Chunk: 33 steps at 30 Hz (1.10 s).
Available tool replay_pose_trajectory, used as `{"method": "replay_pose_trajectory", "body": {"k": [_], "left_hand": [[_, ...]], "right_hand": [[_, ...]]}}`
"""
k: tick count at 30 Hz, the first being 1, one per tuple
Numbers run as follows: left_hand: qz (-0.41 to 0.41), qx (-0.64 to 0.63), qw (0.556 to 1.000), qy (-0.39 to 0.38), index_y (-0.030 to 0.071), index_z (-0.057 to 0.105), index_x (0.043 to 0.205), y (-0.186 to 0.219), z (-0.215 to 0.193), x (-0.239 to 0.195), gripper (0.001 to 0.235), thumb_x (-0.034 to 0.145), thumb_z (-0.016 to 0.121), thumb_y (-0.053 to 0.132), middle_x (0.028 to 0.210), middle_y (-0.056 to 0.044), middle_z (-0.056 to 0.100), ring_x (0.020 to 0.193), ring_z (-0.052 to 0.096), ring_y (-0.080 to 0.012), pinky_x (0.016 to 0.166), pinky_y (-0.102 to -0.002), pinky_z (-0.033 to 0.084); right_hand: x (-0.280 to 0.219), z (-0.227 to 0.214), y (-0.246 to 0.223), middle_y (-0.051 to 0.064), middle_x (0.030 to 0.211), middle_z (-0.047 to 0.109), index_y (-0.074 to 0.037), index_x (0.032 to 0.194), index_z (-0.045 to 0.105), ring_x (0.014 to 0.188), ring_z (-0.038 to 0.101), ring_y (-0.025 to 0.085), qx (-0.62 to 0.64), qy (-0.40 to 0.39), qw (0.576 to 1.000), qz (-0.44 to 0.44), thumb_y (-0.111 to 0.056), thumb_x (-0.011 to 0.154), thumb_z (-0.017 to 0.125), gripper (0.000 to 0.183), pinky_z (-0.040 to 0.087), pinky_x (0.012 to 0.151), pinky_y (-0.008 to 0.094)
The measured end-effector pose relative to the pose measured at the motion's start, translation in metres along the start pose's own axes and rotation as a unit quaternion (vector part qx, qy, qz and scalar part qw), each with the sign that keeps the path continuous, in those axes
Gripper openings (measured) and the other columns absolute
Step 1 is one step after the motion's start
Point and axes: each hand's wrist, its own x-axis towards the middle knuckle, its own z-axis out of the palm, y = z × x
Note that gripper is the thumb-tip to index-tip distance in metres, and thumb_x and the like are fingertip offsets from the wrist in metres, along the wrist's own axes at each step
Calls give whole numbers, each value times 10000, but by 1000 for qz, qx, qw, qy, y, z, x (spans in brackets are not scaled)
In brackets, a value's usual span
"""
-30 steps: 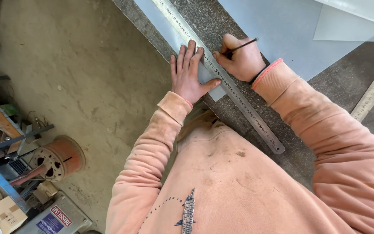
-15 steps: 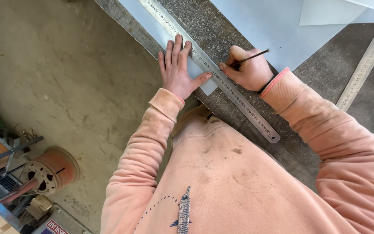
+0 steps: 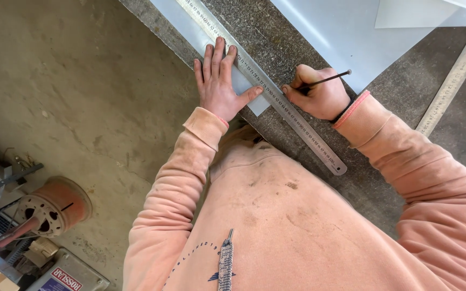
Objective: The recorder uses a ruler and a marking tool to measure and cut strips of white insulation material on a workbench.
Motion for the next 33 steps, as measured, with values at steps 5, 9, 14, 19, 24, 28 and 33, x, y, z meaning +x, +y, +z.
{"method": "replay_pose_trajectory", "body": {"k": [5,9,14,19,24,28,33], "left_hand": [[9,-6,1000,8,112,340,1593,0,0,-1,1104,823,760,783,1707,-155,209,1592,162,-373,1270,-637,38],[10,-11,1000,17,120,366,1587,3,-2,-2,1071,830,746,775,1702,-151,230,1591,181,-369,1272,-634,50],[25,5,999,37,111,383,1574,0,-10,0,1047,835,722,771,1695,-152,257,1585,208,-360,1273,-630,76],[15,-53,996,72,147,454,1539,-31,-47,20,886,866,745,644,1657,-135,358,1485,455,-307,1242,-600,238],[17,-253,950,181,139,463,1548,-124,-98,72,636,1043,745,405,1612,-101,460,1449,551,-286,1237,-425,476],[49,-130,976,170,129,561,1457,-180,-122,121,552,985,768,327,1566,-112,539,1429,553,-326,1211,-444,440],[194,-29,979,53,132,579,1443,-238,-134,173,599,1007,707,521,1579,-140,482,1460,459,-351,1257,-535,278]], "right_hand": [[0,0,-2,82,640,611,-29,806,540,523,569,176,8,0,1000,24,-115,948,809,316,439,468,321],[-4,0,2,79,685,652,-26,834,552,560,600,152,20,4,1000,15,-105,948,811,294,472,503,303],[-12,1,4,113,947,748,-25,939,558,828,703,146,148,100,984,-22,-125,1037,778,261,560,714,268],[-28,-31,4,73,820,748,-59,848,666,701,755,137,117,137,932,-314,4,908,486,200,555,610,272],[8,-23,-27,66,834,711,-55,965,656,693,682,133,113,86,980,-141,-188,1040,631,154,567,621,269],[98,11,-74,138,1050,754,52,1168,642,921,720,158,40,138,988,55,-23,1059,680,138,586,808,291],[209,62,-54,139,1037,766,42,1170,639,942,749,150,42,144,986,79,-22,1075,670,118,603,807,276]]}}
